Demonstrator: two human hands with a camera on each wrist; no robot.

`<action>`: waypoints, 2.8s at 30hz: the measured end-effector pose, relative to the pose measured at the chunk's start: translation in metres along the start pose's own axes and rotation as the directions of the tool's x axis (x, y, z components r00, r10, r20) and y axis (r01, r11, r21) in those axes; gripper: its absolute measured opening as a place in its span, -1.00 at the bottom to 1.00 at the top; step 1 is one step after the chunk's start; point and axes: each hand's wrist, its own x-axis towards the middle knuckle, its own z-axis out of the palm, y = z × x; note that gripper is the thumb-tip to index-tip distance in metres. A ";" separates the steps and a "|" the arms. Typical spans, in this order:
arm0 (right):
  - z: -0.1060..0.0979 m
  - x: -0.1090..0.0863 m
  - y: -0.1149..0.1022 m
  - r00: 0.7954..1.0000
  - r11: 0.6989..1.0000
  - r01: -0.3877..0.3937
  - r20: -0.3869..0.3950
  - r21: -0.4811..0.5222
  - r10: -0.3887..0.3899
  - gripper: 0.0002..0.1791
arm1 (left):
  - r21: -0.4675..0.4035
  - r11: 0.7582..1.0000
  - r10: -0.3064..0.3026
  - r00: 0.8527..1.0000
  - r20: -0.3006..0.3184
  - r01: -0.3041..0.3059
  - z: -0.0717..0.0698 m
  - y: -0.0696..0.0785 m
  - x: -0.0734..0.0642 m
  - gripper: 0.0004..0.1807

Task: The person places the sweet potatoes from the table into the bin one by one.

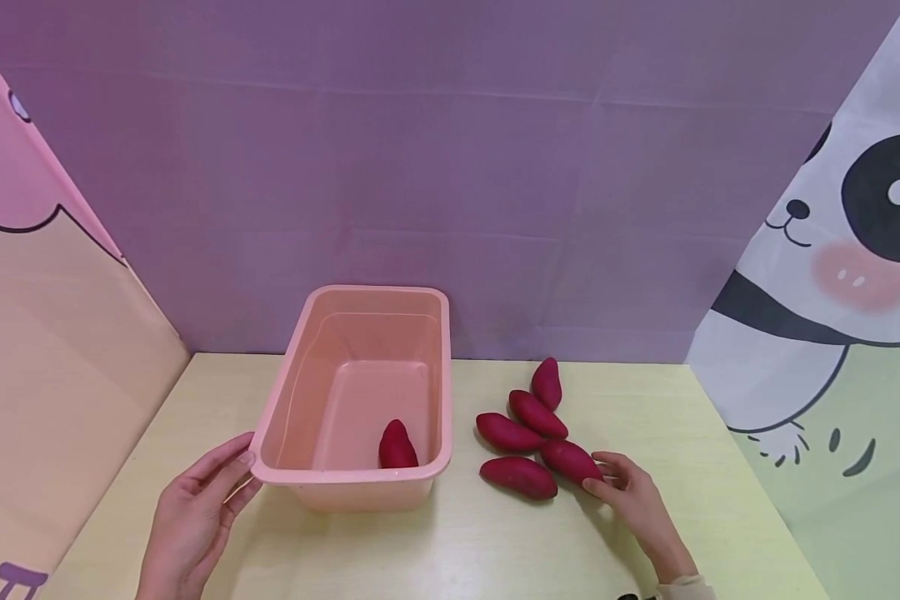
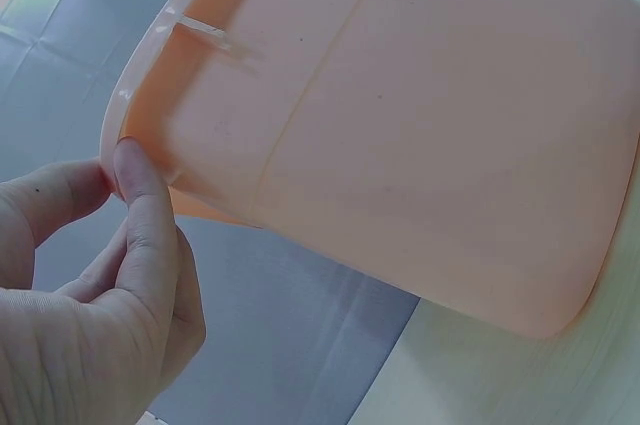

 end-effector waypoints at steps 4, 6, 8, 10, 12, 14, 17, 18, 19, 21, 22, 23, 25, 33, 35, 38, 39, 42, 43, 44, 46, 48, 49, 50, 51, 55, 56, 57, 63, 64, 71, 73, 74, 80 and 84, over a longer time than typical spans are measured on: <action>0.000 0.000 -0.005 1.000 0.998 -0.013 0.002 0.067 0.012 -0.53 | -0.009 1.000 0.003 1.000 0.004 -0.003 -0.001 -0.001 0.001 -0.69; 0.000 0.001 -0.009 1.000 0.996 -0.006 0.005 0.094 0.006 -0.54 | -0.010 1.000 0.006 1.000 0.006 -0.005 -0.001 -0.001 0.001 -0.69; 0.000 0.001 -0.012 1.000 0.995 0.008 0.009 0.102 -0.009 -0.53 | -0.011 1.000 0.007 1.000 0.009 -0.007 -0.002 -0.001 0.001 -0.69; 0.000 0.002 -0.017 1.000 0.994 0.028 0.011 0.104 -0.029 -0.53 | -0.012 1.000 0.009 1.000 0.011 -0.008 -0.002 -0.002 0.001 -0.69; 0.000 0.004 -0.021 0.999 0.994 0.045 0.012 0.100 -0.046 -0.53 | -0.011 1.000 0.008 1.000 0.010 -0.008 -0.002 -0.002 0.001 -0.69; 0.001 0.006 -0.027 0.998 0.994 0.059 0.017 0.092 -0.060 -0.53 | -0.010 1.000 0.008 1.000 0.011 -0.008 -0.002 -0.002 0.002 -0.70; 0.003 0.009 -0.038 0.996 0.994 0.078 0.028 0.073 -0.080 -0.52 | -0.005 1.000 0.007 1.000 0.011 -0.007 -0.002 -0.002 0.002 -0.70; 0.004 0.010 -0.042 0.995 0.994 0.088 0.032 0.069 -0.090 -0.52 | -0.003 1.000 0.006 1.000 0.011 -0.006 -0.003 -0.002 0.003 -0.70; 0.005 0.011 -0.046 0.994 0.993 0.096 0.039 0.066 -0.099 -0.53 | 0.000 1.000 0.006 1.000 0.011 -0.006 -0.002 -0.002 0.003 -0.70; 0.008 0.013 -0.054 0.991 0.991 0.117 0.053 0.065 -0.120 -0.53 | 0.001 1.000 0.005 1.000 0.011 -0.005 -0.002 -0.003 0.003 -0.70; 0.009 0.014 -0.059 0.990 0.990 0.126 0.061 0.060 -0.130 -0.53 | 0.001 1.000 0.005 1.000 0.012 -0.005 -0.002 -0.003 0.004 -0.70; 0.010 0.016 -0.063 0.987 0.989 0.140 0.070 0.056 -0.144 -0.53 | 0.003 1.000 0.004 1.000 0.008 -0.004 -0.002 -0.003 0.004 -0.70; 0.012 0.019 -0.073 0.982 0.986 0.165 0.086 0.040 -0.167 -0.53 | -0.001 1.000 0.004 1.000 0.008 -0.004 -0.002 -0.003 0.004 -0.70; 0.026 0.037 -0.118 0.944 0.954 0.299 0.142 0.019 -0.298 -0.54 | -0.020 1.000 0.004 1.000 0.008 -0.004 -0.003 -0.004 0.005 -0.71; 0.032 0.042 -0.131 0.932 0.943 0.332 0.155 0.002 -0.328 -0.54 | -0.019 1.000 0.005 1.000 0.009 -0.004 -0.004 -0.004 0.005 -0.71; 0.042 0.046 -0.155 0.915 0.928 0.373 0.178 -0.027 -0.362 -0.54 | -0.015 1.000 0.002 1.000 0.006 -0.002 -0.004 -0.004 0.005 -0.71; 0.046 0.048 -0.163 0.908 0.921 0.388 0.186 -0.036 -0.375 -0.54 | -0.012 1.000 0.000 1.000 0.004 0.000 -0.005 -0.004 0.005 -0.71; 0.060 0.052 -0.187 0.885 0.900 0.433 0.215 -0.052 -0.414 -0.54 | -0.007 1.000 -0.005 1.000 -0.003 0.005 -0.004 -0.004 0.005 -0.71; 0.064 0.054 -0.194 0.878 0.895 0.444 0.225 -0.048 -0.424 -0.54 | -0.005 1.000 -0.008 1.000 -0.005 0.008 -0.004 -0.004 0.005 -0.71; 0.069 0.057 -0.201 0.870 0.888 0.457 0.233 -0.049 -0.434 -0.54 | -0.007 1.000 -0.011 1.000 -0.004 0.011 -0.005 -0.004 0.005 -0.71; 0.080 0.061 -0.215 0.857 0.879 0.474 0.253 -0.045 -0.449 -0.55 | -0.004 1.000 -0.015 1.000 -0.006 0.015 -0.005 -0.004 0.005 -0.71; 0.091 0.064 -0.229 0.844 0.872 0.487 0.280 -0.047 -0.456 -0.54 | 0.000 1.000 -0.018 1.000 -0.007 0.018 -0.005 -0.004 0.004 -0.71; 0.097 0.066 -0.235 0.840 0.871 0.488 0.297 -0.049 -0.454 -0.54 | 0.000 1.000 -0.018 1.000 -0.007 0.018 -0.005 -0.004 0.004 -0.71; 0.104 0.068 -0.241 0.833 0.868 0.494 0.317 -0.055 -0.454 -0.54 | 0.000 1.000 -0.017 1.000 -0.007 0.017 -0.005 -0.005 0.004 -0.71; 0.110 0.071 -0.247 0.822 0.862 0.504 0.339 -0.061 -0.457 -0.53 | 0.003 1.000 -0.016 1.000 -0.007 0.016 -0.005 -0.005 0.004 -0.71; 0.139 0.081 -0.267 0.793 0.846 0.522 0.428 -0.110 -0.434 -0.53 | 0.000 1.000 -0.009 1.000 -0.011 0.009 -0.006 -0.004 0.004 -0.70; 0.146 0.084 -0.270 0.784 0.834 0.536 0.445 -0.130 -0.434 -0.54 | -0.002 1.000 -0.009 1.000 -0.012 0.009 -0.006 -0.004 0.004 -0.70; 0.153 0.087 -0.274 0.778 0.825 0.545 0.458 -0.152 -0.430 -0.55 | -0.004 1.000 -0.008 1.000 -0.011 0.008 -0.007 -0.004 0.004 -0.70; 0.193 0.098 -0.289 0.785 0.797 0.544 0.493 -0.263 -0.374 -0.61 | -0.007 1.000 0.003 1.000 -0.008 -0.003 -0.008 -0.004 0.004 -0.69; 0.200 0.098 -0.290 0.793 0.800 0.531 0.497 -0.279 -0.353 -0.62 | -0.006 1.000 0.004 1.000 -0.009 -0.004 -0.008 -0.004 0.005 -0.69; 0.239 0.095 -0.275 0.812 0.830 0.444 0.543 -0.337 -0.214 -0.92 | 0.001 1.000 -0.002 1.000 -0.027 0.002 -0.005 -0.005 0.006 -0.70; 0.247 0.095 -0.267 0.814 0.814 0.442 0.550 -0.376 -0.188 -0.85 | 0.001 1.000 -0.003 1.000 -0.028 0.003 -0.005 -0.005 0.006 -0.70; 0.250 0.094 -0.264 0.817 0.811 0.432 0.552 -0.394 -0.167 -0.83 | 0.000 1.000 -0.004 1.000 -0.027 0.004 -0.005 -0.004 0.006 -0.70; 0.259 0.089 -0.254 0.824 0.798 0.357 0.566 -0.486 -0.024 -0.74 | -0.011 1.000 0.018 1.000 -0.007 -0.018 -0.006 -0.003 0.005 -0.69; 0.260 0.087 -0.252 0.799 0.742 0.372 0.599 -0.558 0.051 -0.66 | -0.027 0.999 0.027 1.000 0.003 -0.027 -0.006 -0.004 0.004 -0.69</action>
